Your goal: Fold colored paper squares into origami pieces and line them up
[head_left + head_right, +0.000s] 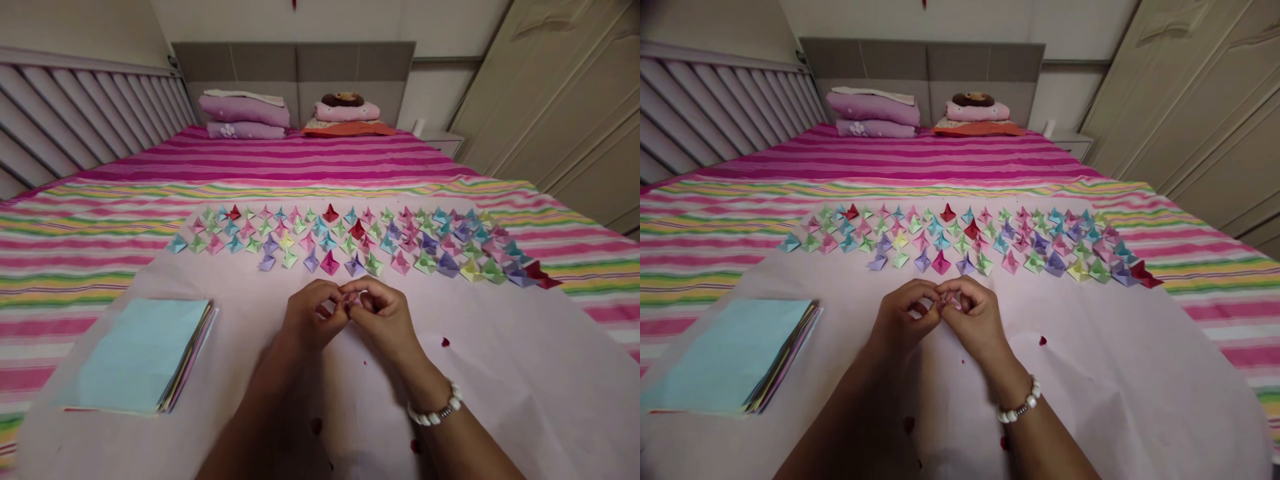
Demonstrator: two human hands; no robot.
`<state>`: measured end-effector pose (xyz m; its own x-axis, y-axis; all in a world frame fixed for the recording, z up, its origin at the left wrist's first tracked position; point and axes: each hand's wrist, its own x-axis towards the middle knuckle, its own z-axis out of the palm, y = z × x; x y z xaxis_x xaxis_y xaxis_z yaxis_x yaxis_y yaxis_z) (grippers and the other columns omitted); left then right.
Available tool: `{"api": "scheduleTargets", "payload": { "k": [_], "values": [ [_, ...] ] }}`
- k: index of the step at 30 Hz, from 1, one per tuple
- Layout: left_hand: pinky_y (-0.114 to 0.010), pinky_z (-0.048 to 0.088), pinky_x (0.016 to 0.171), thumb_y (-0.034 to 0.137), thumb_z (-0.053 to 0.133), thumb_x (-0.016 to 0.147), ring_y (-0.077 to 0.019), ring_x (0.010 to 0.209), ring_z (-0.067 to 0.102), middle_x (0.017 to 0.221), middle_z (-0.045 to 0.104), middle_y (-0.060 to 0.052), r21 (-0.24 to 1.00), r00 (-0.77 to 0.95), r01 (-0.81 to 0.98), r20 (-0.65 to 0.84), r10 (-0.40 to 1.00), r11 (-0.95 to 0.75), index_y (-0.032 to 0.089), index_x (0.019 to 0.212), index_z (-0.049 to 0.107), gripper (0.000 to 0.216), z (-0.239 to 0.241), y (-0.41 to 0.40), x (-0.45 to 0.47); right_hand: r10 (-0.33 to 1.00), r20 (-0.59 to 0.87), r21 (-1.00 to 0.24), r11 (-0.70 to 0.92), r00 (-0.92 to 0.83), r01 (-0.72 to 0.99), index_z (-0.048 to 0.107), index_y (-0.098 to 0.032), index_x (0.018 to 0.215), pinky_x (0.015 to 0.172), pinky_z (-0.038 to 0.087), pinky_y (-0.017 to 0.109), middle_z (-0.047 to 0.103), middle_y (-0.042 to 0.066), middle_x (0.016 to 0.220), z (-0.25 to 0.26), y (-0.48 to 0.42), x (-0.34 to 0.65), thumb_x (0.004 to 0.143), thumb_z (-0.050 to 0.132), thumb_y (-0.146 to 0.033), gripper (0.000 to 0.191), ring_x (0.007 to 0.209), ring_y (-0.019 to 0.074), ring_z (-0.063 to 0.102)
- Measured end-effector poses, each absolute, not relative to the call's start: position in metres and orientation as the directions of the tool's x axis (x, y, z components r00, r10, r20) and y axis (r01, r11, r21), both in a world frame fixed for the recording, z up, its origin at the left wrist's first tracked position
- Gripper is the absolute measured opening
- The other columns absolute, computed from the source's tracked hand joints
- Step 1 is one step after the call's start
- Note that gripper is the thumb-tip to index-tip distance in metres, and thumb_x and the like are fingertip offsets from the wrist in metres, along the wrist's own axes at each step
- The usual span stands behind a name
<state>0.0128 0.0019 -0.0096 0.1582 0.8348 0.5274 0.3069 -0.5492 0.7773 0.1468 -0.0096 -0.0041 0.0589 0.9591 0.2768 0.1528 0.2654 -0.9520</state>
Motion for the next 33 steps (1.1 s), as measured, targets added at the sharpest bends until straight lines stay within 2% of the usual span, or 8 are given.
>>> {"api": "scheduleTargets", "payload": {
  "k": [5,9,20,27,33],
  "values": [
    [-0.016,0.048,0.047,0.008,0.057,0.066,-0.0113,0.062,0.062,0.073,0.068,-0.003,0.791,0.135,0.312,0.511,0.849,-0.526,0.017,0.066,0.062,0.011,-0.0095,0.0014,0.0129,0.967,0.246,-0.963,0.235,0.068,0.129,0.069,-0.018,0.080,0.043,0.021,0.022,0.042,-0.007,0.054,-0.0026,-0.0101,0.1459,0.065,0.060,-0.017,0.018,0.045,0.0067,0.024],
    [-0.015,0.049,0.048,0.006,0.056,0.066,-0.0106,0.062,0.062,0.073,0.069,-0.002,0.774,0.158,0.313,0.530,0.833,-0.551,0.018,0.066,0.062,0.013,-0.0095,0.0024,0.0116,0.979,0.199,-0.974,0.193,0.036,0.121,0.068,-0.018,0.089,0.042,0.020,0.021,0.037,-0.009,0.052,-0.0015,-0.0103,0.1465,0.064,0.059,-0.017,0.026,0.044,0.0068,0.022],
    [-0.014,0.048,0.047,0.006,0.055,0.067,-0.0101,0.062,0.062,0.074,0.069,-0.002,0.745,0.204,0.331,0.542,0.815,-0.579,0.018,0.068,0.061,0.014,-0.0093,0.0022,0.0117,0.973,0.227,-0.959,0.216,0.042,0.182,0.067,-0.017,0.089,0.043,0.019,0.021,0.026,-0.011,0.047,-0.0006,-0.0107,0.1460,0.065,0.055,-0.016,0.027,0.044,0.0076,0.021],
    [-0.015,0.050,0.048,0.004,0.054,0.066,-0.0105,0.063,0.062,0.073,0.069,-0.002,0.737,0.209,0.321,0.558,0.803,-0.595,0.019,0.067,0.061,0.016,-0.0103,0.0030,0.0117,0.977,0.212,-0.968,0.208,0.011,0.142,0.066,-0.019,0.090,0.042,0.020,0.021,0.045,-0.007,0.057,0.0010,-0.0095,0.1472,0.061,0.056,-0.014,0.031,0.045,0.0065,0.027],
    [-0.014,0.049,0.046,0.006,0.055,0.066,-0.0107,0.062,0.063,0.073,0.069,-0.002,0.755,0.185,0.316,0.546,0.817,-0.575,0.018,0.067,0.062,0.014,-0.0110,0.0025,0.0131,0.984,0.176,-0.981,0.173,0.022,0.088,0.067,-0.019,0.088,0.041,0.022,0.020,0.047,-0.007,0.058,0.0013,-0.0092,0.1477,0.060,0.057,-0.014,0.030,0.043,0.0055,0.027]
  ]
}}
